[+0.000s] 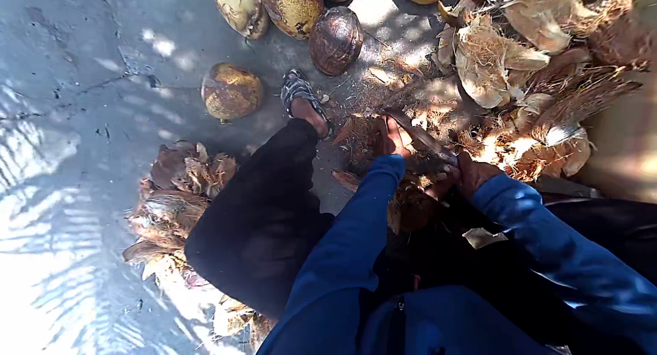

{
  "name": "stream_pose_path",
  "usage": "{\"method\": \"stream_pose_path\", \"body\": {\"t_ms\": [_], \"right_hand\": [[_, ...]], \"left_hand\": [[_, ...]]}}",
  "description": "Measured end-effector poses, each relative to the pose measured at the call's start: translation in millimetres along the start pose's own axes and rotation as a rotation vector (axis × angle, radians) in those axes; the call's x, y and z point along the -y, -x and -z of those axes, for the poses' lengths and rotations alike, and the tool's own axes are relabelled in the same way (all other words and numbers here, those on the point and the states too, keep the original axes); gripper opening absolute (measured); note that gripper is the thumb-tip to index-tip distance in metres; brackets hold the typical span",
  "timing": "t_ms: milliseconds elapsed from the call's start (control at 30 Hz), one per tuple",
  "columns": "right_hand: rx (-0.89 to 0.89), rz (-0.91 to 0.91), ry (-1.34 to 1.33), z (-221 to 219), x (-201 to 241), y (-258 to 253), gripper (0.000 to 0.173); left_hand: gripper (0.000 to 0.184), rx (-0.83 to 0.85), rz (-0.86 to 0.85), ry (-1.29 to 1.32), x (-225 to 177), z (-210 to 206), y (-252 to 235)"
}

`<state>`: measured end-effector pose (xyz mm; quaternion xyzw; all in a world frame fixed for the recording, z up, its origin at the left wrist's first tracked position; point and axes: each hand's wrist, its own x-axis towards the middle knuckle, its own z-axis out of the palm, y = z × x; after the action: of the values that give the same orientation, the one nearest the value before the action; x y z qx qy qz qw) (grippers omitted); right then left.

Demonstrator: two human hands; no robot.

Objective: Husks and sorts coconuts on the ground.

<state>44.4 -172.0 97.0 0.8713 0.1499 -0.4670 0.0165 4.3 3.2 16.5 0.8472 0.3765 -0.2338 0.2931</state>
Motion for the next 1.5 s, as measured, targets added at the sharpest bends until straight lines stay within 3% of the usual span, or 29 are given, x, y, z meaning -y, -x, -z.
{"method": "stream_pose_path", "body": {"t_ms": [167, 333, 467, 633, 833, 933, 1067, 1300, 1433, 1500], "right_hand": [[-0.014, -0.042, -0.032, 2.5, 14.1, -21.3, 0.057], [-0.043, 0.058, -0.247, 16.5, 41.4, -103.5, 0.06], [-0.078, 0.116, -0.188, 14.9, 38.8, -154.7, 0.063], [-0.137, 0.304, -0.221, 5.7, 12.7, -182.7, 0.053], [-0.129, 0.195, -0.125, 4.5, 28.5, -104.0, 0.058], [-0.125, 0.201, -0.097, -24.9, 15.0, -56.5, 0.057], [0.04, 0.19, -0.028, -43.7, 16.8, -16.3, 0.063], [0.006, 0.144, -0.101, -54.5, 39.2, -55.8, 0.063], [-0.01, 0.08, -0.117, -31.5, 74.1, -75.2, 0.063], [-0.078, 0.087, -0.215, -35.8, 79.3, -108.4, 0.063]], "left_hand": [[0.111, -0.058, -0.038, 0.001, 0.3, -7.4, 1.3], [0.103, -0.098, -0.147, -0.113, 2.0, -10.3, 3.1], [0.094, -0.073, -0.144, -0.094, 6.5, -6.5, 0.6], [0.112, -0.048, -0.077, 0.163, 55.4, -1.5, 7.8], [0.115, -0.017, 0.089, 0.56, 77.3, -2.8, -8.3], [0.106, 0.025, 0.134, 0.623, 69.8, 2.5, -8.5], [0.102, 0.046, 0.121, 0.625, 73.0, 5.2, -12.1], [0.107, 0.031, 0.064, 0.597, 77.6, 2.6, -11.9], [0.104, 0.159, 0.22, 0.425, 42.6, 35.1, 5.7], [0.107, 0.153, 0.198, 0.396, 47.2, 28.9, 7.5]]}}
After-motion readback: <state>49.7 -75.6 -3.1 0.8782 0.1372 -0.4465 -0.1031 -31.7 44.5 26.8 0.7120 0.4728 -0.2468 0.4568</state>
